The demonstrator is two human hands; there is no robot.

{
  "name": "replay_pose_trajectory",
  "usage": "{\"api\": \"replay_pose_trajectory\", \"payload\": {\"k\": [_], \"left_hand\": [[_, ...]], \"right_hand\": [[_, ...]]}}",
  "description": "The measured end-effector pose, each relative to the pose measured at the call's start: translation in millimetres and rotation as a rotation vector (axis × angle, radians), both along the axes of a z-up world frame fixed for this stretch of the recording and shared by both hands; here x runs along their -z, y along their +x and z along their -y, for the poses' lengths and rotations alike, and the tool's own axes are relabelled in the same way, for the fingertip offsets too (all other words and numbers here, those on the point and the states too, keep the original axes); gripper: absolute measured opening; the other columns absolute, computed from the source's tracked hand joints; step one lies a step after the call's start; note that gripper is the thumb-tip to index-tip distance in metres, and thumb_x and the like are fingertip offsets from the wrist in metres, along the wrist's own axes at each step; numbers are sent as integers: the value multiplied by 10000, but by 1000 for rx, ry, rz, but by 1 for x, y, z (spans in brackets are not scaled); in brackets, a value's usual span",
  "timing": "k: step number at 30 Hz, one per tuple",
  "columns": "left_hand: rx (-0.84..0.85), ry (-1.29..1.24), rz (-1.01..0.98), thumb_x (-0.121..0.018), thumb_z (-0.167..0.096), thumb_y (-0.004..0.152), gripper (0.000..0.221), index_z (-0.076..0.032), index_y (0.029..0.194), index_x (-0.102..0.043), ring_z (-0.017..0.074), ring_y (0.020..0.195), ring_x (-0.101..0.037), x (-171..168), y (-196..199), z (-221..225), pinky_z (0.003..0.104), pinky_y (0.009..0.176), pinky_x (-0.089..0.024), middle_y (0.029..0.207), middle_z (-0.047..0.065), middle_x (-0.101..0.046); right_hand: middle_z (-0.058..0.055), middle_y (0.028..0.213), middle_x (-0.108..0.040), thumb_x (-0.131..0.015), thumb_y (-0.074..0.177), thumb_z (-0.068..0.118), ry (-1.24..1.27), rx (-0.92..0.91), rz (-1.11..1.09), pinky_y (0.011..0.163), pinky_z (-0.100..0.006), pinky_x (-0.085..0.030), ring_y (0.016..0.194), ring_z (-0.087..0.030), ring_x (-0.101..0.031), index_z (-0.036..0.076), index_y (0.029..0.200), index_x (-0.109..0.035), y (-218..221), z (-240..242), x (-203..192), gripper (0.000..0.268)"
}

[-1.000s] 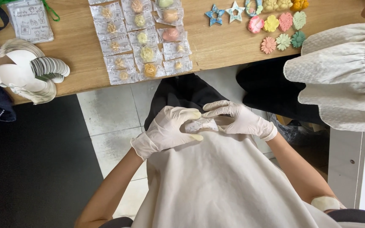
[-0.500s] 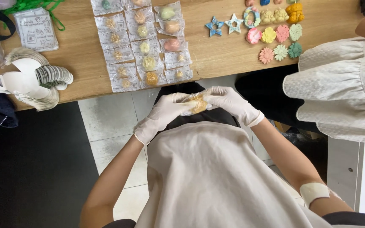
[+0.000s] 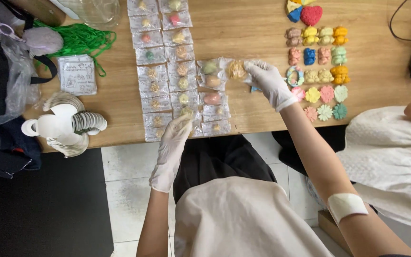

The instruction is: Packaging decorative wax shapes into small plastic bags with paper inserts.

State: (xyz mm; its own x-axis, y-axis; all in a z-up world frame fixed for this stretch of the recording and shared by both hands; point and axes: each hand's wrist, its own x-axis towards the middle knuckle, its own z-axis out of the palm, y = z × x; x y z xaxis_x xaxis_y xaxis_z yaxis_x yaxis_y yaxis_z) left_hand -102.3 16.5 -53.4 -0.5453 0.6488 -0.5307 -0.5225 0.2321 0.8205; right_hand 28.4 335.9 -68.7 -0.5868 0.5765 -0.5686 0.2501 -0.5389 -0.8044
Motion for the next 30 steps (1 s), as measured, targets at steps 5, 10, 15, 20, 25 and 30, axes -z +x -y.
{"api": "replay_pose_trajectory", "payload": {"k": [5, 10, 15, 20, 25, 30], "left_hand": [[-84, -13, 73, -636, -120, 983, 302, -104, 1285, -636, 128, 1259, -607, 4, -7, 31, 268, 1136, -467, 1288, 30, -665], [-86, -147, 17, -635, -132, 965, 339, -124, 1304, -652, 118, 1258, -612, -2, -11, 49, 290, 1149, -444, 1322, 15, -676], [-169, -247, 96, -639, -131, 967, 366, -135, 1333, -642, 141, 1243, -620, 7, -18, 53, 299, 1128, -452, 1314, 34, -676], [-145, -184, 99, -644, -125, 963, 352, -115, 1315, -649, 120, 1259, -616, 13, -20, 47, 280, 1129, -462, 1317, 30, -681], [-115, -193, 86, -638, -132, 976, 349, -127, 1325, -642, 133, 1228, -622, 9, -18, 41, 292, 1122, -469, 1286, 43, -694], [-76, -223, 51, -633, -144, 978, 344, -136, 1322, -646, 121, 1242, -622, 10, -17, 43, 288, 1129, -465, 1293, 33, -695]], "right_hand": [[7, 985, -742, -738, 956, 255, 255, -44, 154, 775, -227, -531, 874, -69, -652, 52, 1143, -742, -76, -55, 68, 276], [7, 1003, -760, -765, 924, 215, 299, -114, 118, 837, -212, -531, 905, -58, -658, 41, 1109, -745, -112, -71, 120, 254], [3, 1001, -748, -779, 927, 203, 329, -175, 124, 863, -216, -532, 912, -57, -642, 21, 1082, -749, -122, -72, 132, 240], [6, 970, -749, -772, 922, 243, 369, -223, 225, 851, -231, -526, 887, -60, -631, 40, 1099, -754, -124, -58, 110, 270], [-70, 1075, -714, -804, 898, 290, 556, -295, 419, 875, -254, -524, 925, -108, -645, 67, 1090, -772, -129, -50, 89, 296], [-127, 1282, -545, -864, 844, 287, 736, -320, 536, 928, -284, -547, 1007, -188, -654, 52, 1060, -797, -133, -48, 82, 327]]}}
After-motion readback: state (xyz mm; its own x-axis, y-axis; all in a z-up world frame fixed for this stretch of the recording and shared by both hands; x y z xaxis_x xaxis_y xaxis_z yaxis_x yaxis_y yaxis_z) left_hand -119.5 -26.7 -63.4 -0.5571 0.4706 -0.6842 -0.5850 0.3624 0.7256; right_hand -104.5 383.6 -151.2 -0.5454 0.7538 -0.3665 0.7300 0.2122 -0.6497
